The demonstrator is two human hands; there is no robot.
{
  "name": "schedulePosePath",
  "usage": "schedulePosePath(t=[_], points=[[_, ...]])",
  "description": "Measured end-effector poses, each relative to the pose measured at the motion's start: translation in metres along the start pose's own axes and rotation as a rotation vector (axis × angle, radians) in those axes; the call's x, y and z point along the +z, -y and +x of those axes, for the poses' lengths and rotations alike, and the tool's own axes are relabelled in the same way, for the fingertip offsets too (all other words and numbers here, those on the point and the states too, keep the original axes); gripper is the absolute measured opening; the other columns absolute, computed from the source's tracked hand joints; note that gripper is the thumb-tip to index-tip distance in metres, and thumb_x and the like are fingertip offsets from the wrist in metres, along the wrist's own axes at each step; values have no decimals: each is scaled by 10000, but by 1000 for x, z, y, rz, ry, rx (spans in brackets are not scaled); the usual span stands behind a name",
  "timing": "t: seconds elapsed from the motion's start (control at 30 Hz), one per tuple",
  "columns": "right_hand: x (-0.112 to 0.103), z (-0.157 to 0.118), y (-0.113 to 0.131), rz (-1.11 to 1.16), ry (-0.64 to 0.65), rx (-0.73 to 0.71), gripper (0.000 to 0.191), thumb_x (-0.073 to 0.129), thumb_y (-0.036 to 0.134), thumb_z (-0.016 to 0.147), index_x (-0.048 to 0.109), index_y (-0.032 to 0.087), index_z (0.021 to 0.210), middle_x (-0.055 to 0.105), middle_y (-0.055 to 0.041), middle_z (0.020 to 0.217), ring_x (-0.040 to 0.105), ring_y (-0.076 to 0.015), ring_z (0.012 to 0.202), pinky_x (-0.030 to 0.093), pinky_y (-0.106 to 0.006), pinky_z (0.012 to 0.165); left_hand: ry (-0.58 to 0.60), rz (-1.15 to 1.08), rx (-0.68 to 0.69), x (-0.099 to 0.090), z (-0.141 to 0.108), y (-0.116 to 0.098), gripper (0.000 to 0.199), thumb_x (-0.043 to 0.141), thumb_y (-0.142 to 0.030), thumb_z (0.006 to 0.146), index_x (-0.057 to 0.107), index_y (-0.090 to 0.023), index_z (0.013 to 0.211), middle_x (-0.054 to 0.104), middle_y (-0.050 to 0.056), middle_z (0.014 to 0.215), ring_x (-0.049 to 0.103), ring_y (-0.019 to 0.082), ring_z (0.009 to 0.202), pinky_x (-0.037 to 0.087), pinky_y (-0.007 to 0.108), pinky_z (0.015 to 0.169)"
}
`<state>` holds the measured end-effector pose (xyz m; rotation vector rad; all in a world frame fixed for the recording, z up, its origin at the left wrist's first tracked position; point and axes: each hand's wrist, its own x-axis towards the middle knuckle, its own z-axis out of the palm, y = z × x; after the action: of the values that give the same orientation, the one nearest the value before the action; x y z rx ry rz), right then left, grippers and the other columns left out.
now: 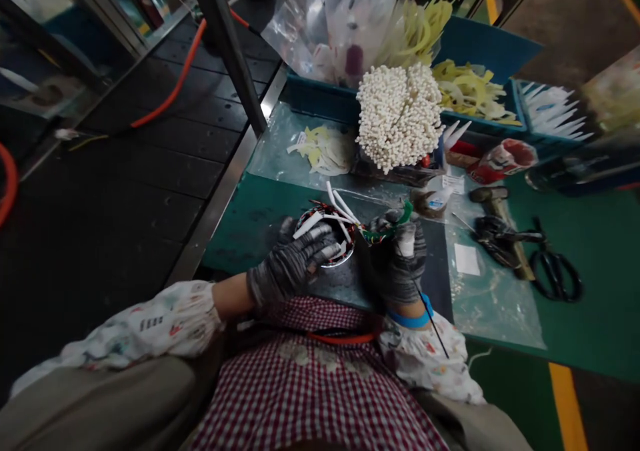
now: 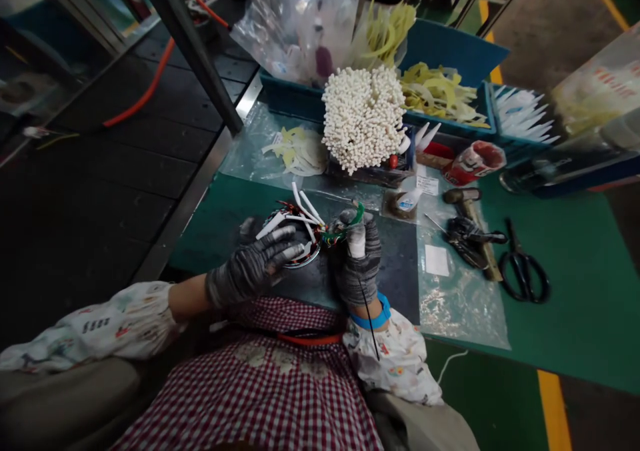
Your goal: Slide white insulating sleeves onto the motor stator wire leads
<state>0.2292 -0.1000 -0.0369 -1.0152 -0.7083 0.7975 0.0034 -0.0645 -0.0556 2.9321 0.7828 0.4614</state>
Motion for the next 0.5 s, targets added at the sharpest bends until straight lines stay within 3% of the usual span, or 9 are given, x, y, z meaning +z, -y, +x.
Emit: schedulePosePath(t=[0.1, 0.17, 0.27, 0.33, 0.47, 0.5], points=[[-7, -5, 7, -81, 163, -53, 219, 788, 516, 1002, 776, 313, 1083, 794, 27, 986, 738, -147, 827, 640, -287, 782, -78, -18, -38, 6, -1, -4, 376, 639, -294, 1071, 703, -391, 1429, 755, 32, 1470, 641, 297, 1442, 202, 674, 1378], [-9, -8, 13, -204, 359, -108, 167, 767, 454, 1029, 785, 326, 1135, 837, 17, 1020, 782, -175, 849, 666, -323, 809, -159, 2, -72, 11, -4, -11, 417, 655, -206, 1037, 722, -410, 1394, 798, 16, 1377, 698, 294, 1348, 353, 659, 1319], [-6, -8, 21, -439, 613, -224, 210, 704, 340, 1071, 766, 341, 1271, 853, -15, 1123, 814, -222, 971, 675, -380, 901, -236, 35, -100, 13, -7, -18, 432, 658, -134, 1010, 748, -373, 1358, 837, 48, 1238, 765, 281, 1180, 599, 538, 1082], [1, -7, 22, -587, 678, -330, 281, 677, 330, 1083, 741, 322, 1356, 839, -53, 1192, 805, -255, 1070, 665, -423, 972, -253, 6, -50, 7, -10, -12, 348, 657, -172, 1030, 770, -335, 1315, 843, 60, 1181, 781, 250, 1118, 651, 436, 978], [18, -10, 15, -994, 782, -457, 320, 638, 337, 1099, 760, 212, 1367, 794, -160, 1336, 763, -317, 1194, 638, -492, 1060, -180, -256, 130, -18, -16, 16, 227, 597, -261, 1087, 814, -279, 1152, 856, 43, 1121, 795, 201, 1110, 651, 323, 976], [21, -11, 12, -1124, 829, -457, 321, 641, 325, 1097, 770, 195, 1360, 785, -179, 1359, 758, -329, 1195, 636, -503, 1058, -169, -354, 111, -24, -17, 23, 202, 624, -301, 1078, 822, -271, 1099, 859, 39, 1081, 803, 200, 1086, 652, 306, 960]])
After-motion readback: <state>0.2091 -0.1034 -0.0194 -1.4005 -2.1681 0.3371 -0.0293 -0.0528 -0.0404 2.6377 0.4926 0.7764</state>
